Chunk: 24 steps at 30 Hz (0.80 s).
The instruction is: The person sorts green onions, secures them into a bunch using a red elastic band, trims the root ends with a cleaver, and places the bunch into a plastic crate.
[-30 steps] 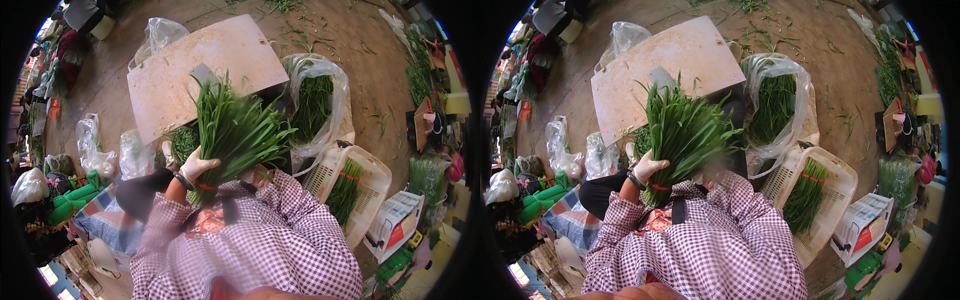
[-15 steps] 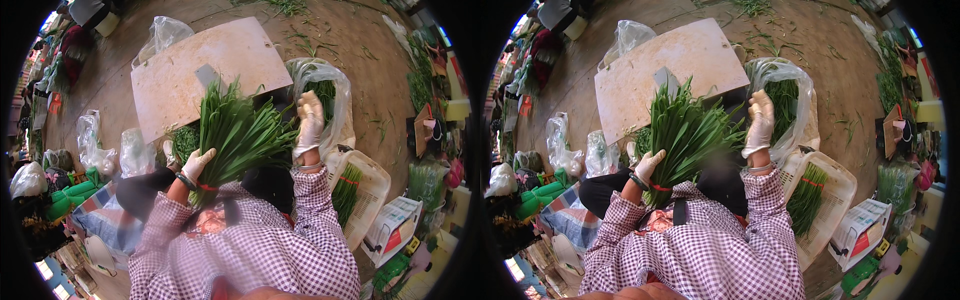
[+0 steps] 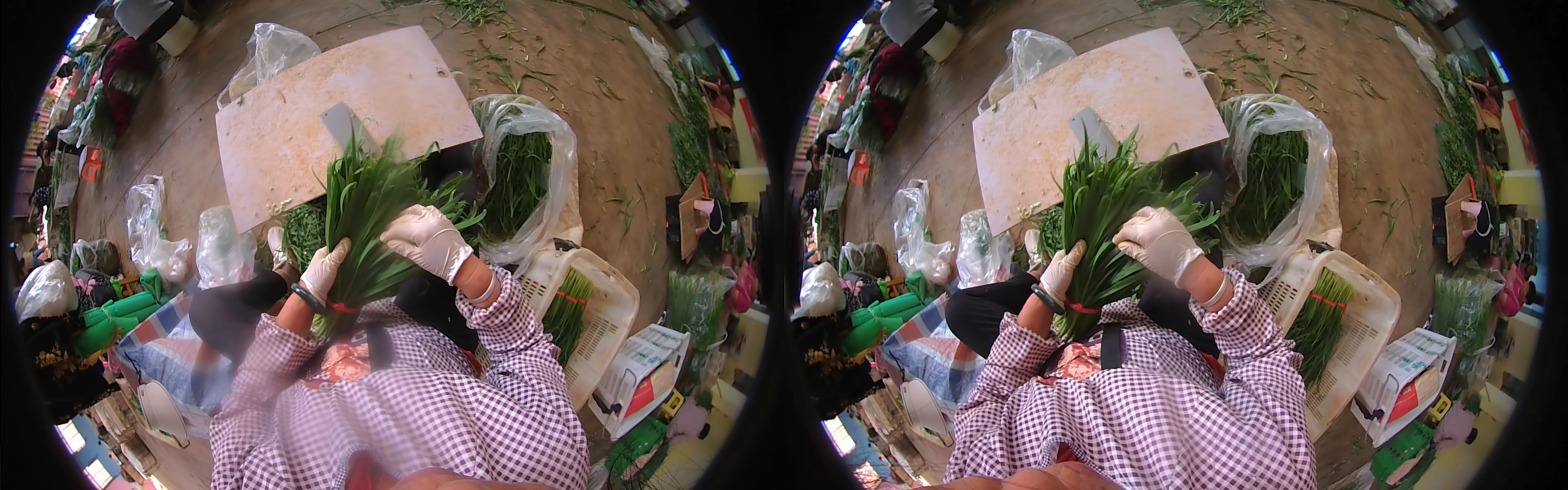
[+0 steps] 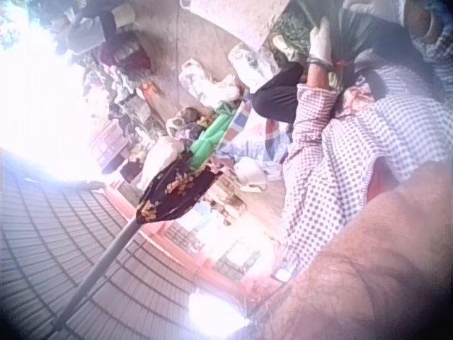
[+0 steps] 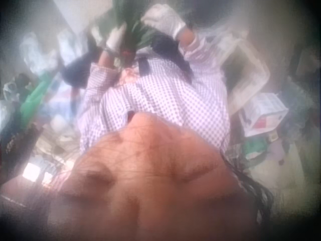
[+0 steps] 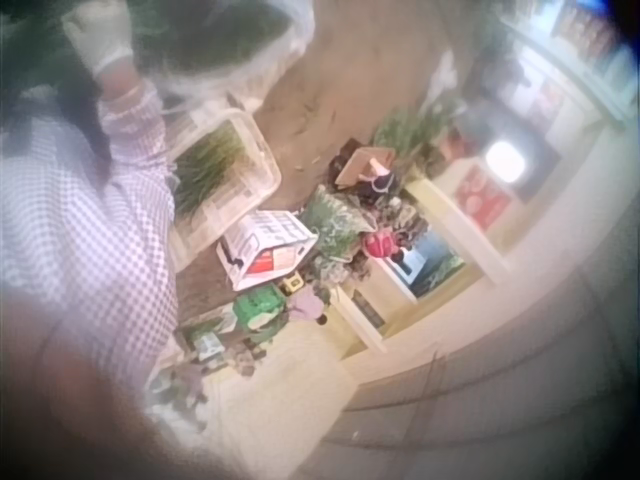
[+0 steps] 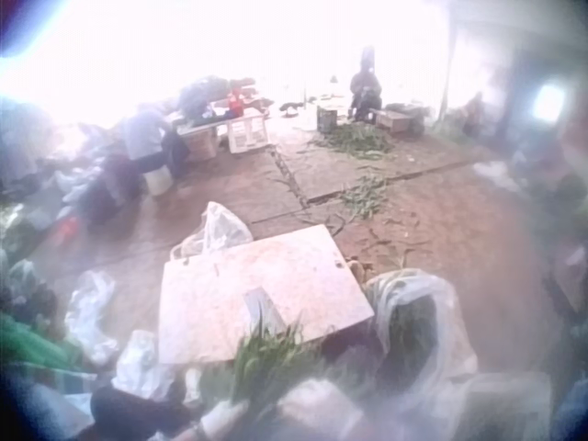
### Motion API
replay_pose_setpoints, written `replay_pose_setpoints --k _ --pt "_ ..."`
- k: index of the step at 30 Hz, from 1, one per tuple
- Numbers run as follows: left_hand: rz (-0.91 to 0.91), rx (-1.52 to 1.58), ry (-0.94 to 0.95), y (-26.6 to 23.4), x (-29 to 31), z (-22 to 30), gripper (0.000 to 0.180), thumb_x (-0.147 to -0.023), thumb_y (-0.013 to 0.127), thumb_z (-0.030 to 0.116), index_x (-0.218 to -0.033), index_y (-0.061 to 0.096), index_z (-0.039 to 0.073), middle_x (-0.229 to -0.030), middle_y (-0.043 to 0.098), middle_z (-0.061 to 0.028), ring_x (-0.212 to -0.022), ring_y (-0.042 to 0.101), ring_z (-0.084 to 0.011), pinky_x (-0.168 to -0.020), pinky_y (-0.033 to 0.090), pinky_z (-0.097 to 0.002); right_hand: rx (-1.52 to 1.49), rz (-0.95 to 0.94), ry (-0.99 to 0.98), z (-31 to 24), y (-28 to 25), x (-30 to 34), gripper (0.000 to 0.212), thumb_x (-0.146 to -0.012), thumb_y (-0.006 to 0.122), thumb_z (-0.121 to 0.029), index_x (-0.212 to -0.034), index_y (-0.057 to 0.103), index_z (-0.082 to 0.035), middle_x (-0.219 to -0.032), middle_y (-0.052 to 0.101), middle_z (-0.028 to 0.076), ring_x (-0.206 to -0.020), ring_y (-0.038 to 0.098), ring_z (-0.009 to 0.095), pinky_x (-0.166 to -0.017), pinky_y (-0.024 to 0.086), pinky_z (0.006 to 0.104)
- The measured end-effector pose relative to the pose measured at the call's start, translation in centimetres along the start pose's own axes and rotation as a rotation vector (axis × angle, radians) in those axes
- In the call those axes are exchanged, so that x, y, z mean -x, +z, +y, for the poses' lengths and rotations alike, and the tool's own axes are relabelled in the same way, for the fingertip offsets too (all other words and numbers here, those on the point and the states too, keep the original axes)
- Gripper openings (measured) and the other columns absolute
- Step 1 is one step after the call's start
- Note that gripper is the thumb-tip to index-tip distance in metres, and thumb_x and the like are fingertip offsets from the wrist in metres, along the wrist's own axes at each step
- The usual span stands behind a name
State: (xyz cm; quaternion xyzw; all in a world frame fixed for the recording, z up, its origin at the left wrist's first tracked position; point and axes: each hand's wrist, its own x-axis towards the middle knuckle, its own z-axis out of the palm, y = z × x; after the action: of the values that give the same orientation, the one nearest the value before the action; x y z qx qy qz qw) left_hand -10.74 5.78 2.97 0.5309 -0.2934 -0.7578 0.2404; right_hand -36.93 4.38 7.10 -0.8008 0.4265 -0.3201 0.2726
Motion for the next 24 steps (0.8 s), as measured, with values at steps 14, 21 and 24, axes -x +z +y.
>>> replay_pose_setpoints --k 14,21,24 --pt "-0.032 -0.112 0.02 0.8 -0.1 -0.5 0.052 -0.096 0.063 0.043 -0.122 0.061 -0.002 -0.103 0.067 -0.0046 -0.091 0.061 -0.0127 -0.08 0.05 -0.0284 0.038 0.263 0.295 -0.2 -2.7 -3.4 0.014 -0.08 0.073 -0.015 -0.093 0.07 -0.009 -0.092 0.066 0.01 -0.088 0.065 0.029 -0.077 0.053 0.0391" --pt "-0.037 -0.111 0.044 1.0 -0.1 -0.8 0.051 -0.097 0.062 0.043 -0.123 0.061 -0.001 -0.104 0.067 -0.0035 -0.091 0.059 -0.012 -0.081 0.049 -0.0283 0.134 0.139 0.332 1.9 -1.3 -3.2 0.013 -0.08 0.072 -0.019 -0.089 0.068 -0.011 -0.093 0.066 0.01 -0.09 0.064 0.03 -0.077 0.052 0.0418" --pt "-0.027 -0.129 0.04 1.2 -0.1 -0.7 0.053 -0.097 0.061 0.045 -0.123 0.061 -0.001 -0.104 0.066 -0.0031 -0.091 0.058 -0.0115 -0.081 0.049 -0.028 0.145 0.162 0.319 2.5 -0.9 -3.1 0.013 -0.08 0.072 -0.018 -0.088 0.067 -0.01 -0.092 0.066 0.01 -0.088 0.064 0.031 -0.076 0.052 0.0422"
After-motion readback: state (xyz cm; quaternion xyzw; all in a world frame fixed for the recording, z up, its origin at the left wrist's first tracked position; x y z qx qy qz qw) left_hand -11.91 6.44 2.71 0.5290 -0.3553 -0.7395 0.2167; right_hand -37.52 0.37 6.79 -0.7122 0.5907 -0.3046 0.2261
